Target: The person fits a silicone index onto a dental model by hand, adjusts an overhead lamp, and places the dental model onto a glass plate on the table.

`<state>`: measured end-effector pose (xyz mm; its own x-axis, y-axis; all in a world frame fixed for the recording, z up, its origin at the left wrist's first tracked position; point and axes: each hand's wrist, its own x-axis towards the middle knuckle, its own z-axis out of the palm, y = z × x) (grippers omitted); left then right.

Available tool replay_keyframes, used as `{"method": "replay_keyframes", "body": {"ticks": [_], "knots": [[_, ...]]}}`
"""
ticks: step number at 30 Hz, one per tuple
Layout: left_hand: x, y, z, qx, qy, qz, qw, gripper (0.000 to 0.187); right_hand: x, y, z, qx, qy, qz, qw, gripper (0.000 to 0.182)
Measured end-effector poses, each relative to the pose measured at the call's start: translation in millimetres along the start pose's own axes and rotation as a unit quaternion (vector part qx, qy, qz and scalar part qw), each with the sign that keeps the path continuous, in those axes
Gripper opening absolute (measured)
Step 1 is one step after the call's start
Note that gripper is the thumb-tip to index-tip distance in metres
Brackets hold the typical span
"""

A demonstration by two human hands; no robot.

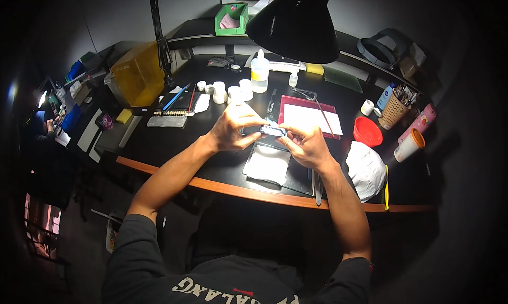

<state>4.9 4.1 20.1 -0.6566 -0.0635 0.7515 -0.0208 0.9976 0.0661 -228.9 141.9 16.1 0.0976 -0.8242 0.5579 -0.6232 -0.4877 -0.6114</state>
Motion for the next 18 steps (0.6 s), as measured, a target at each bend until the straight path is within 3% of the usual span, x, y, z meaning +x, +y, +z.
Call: {"method": "replay_keyframes", "body": {"ticks": [9, 18], "knots": [[-1.4, -7.0, 3.9, -0.029, 0.014, -0.006, 0.999, 0.022, 1.3, -1.0, -2.7, -0.037, 0.006, -0.011, 0.999, 0.033], [2.5, -5.6, 1.4, -0.013, 0.043, 0.037, 0.998, 0.032, 2.3, -3.8, -2.4, -0.02, 0.005, -0.001, 1.0, 0.032]]}}
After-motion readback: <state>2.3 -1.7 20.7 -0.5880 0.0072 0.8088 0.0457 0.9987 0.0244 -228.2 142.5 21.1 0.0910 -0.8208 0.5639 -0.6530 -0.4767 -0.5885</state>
